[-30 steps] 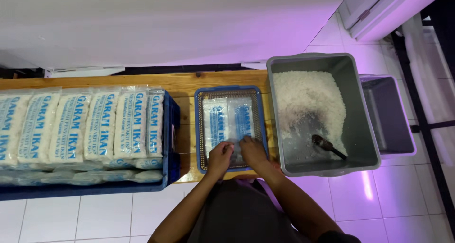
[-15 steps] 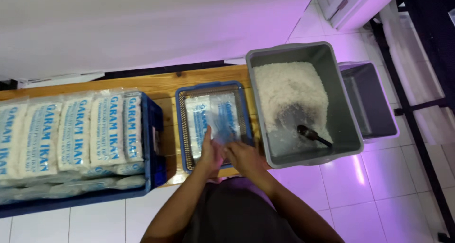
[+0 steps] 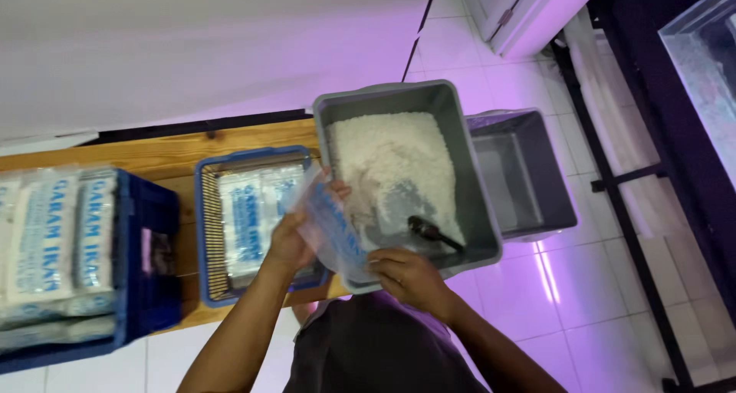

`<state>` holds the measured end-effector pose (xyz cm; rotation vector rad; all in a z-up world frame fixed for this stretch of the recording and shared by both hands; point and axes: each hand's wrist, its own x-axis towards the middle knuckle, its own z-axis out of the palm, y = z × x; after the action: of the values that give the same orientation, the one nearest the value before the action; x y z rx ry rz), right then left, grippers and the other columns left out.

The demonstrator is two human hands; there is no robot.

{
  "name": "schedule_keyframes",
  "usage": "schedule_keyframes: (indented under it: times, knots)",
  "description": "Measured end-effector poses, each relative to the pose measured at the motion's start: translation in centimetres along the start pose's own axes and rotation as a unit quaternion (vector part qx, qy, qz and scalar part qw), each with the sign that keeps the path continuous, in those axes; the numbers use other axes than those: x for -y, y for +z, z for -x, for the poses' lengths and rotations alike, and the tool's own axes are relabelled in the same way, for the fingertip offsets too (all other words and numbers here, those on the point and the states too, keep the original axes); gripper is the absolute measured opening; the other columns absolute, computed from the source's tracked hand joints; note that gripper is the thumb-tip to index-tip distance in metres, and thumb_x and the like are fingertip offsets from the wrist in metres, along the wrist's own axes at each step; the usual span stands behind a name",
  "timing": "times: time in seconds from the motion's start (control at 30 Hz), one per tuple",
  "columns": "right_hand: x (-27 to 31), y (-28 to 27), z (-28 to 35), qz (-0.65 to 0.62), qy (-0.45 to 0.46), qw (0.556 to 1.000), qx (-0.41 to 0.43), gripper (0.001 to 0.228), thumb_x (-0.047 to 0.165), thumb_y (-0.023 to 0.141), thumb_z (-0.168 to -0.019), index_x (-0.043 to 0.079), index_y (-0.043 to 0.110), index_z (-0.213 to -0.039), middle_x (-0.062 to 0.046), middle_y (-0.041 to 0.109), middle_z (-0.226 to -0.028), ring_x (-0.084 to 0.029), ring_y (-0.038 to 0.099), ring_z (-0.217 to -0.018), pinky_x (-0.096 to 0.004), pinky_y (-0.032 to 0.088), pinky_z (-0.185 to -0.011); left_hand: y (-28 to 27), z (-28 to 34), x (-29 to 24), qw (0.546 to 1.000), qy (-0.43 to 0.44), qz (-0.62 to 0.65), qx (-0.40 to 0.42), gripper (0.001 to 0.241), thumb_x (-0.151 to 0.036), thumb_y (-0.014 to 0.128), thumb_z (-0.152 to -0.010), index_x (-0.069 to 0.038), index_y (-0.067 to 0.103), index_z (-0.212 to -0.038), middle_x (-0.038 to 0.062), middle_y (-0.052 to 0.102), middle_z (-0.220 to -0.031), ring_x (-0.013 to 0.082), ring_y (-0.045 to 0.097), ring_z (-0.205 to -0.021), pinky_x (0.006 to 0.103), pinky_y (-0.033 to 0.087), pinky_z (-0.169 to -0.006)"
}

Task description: The person scoops salt from a large bin into small plastic bags using a hand scoop, then seals the bags and places them into a blue crate.

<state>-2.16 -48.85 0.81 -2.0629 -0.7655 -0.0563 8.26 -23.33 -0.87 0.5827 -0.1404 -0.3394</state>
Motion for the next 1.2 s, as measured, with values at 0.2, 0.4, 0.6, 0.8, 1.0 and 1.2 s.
schedule_keyframes:
  times: [0.2,0.4,0.6,0.8,1.0,1.2]
  knots:
    - [-3.6,-9.5,2.6,0.045,0.06,0.997,-0.01,0.026,0.004,0.076,-0.093,0.008,0.083,-0.118,-0.014,0.082,-0.122,-0.04,0.079,-0.114,-0.05,0.064,-0.095,7.5,-2.0,5.6,0.933,0.168,-0.297,0.11,0.138,-0.04,0.105,-0.069,0.0,0.024,-0.174,0.023,0.045,-0.164,0.0399,0.041,-0.157,0.0594,0.019,-0.136]
    - [-1.9,-15.7,0.7,-0.027,0.113,0.991,-0.071,0.018,0.006,0.081,-0.096,0.011,0.087,-0.112,-0.006,0.083,-0.102,-0.028,0.082,-0.096,-0.04,0.065,-0.087,11.9,-0.9,8.8,0.853,0.147,-0.5,0.023,0.133,-0.041,0.108,-0.07,-0.008,0.029,-0.172,0.015,0.045,-0.164,0.0379,0.039,-0.158,0.06,0.027,-0.131]
    - [1.8,-15.6,-2.2,0.022,0.039,0.995,-0.093,0.016,0.009,0.082,-0.095,0.011,0.088,-0.109,-0.011,0.074,-0.111,-0.033,0.078,-0.097,-0.044,0.063,-0.083,12.5,-0.7,9.6,0.812,0.17,-0.558,0.032,0.117,-0.051,0.102,-0.075,-0.004,0.04,-0.162,0.022,0.049,-0.155,0.0478,0.047,-0.152,0.0653,0.036,-0.125]
    - [4.6,-14.8,-4.4,0.247,0.123,0.96,0.054,0.046,0.03,0.085,-0.082,0.016,0.081,-0.126,-0.015,0.058,-0.14,-0.039,0.058,-0.124,-0.06,0.046,-0.101,9.9,-0.1,11.5,0.675,0.219,-0.703,0.05,0.107,-0.055,0.095,-0.08,-0.006,0.044,-0.16,0.017,0.056,-0.154,0.0405,0.054,-0.147,0.0572,0.041,-0.114]
    - [2.0,-12.1,-4.2,0.297,0.101,0.944,0.102,0.059,0.027,0.088,-0.082,0.011,0.073,-0.137,-0.02,0.051,-0.148,-0.045,0.051,-0.13,-0.066,0.042,-0.101,10.4,0.4,10.1,0.705,0.133,-0.696,0.035,0.106,-0.023,0.096,-0.072,-0.005,0.042,-0.161,0.016,0.054,-0.148,0.0381,0.061,-0.134,0.0561,0.037,-0.107]
    - [-2.3,-11.5,-2.9,0.084,0.117,0.987,-0.076,0.012,0.013,0.068,-0.109,0.008,0.075,-0.118,-0.013,0.064,-0.121,-0.038,0.076,-0.108,-0.045,0.066,-0.091,4.7,0.7,10.5,0.766,0.121,-0.631,-0.031,0.071,-0.014,0.093,-0.074,-0.003,0.061,-0.136,0.019,0.069,-0.131,0.0459,0.072,-0.123,0.0549,0.051,-0.103]
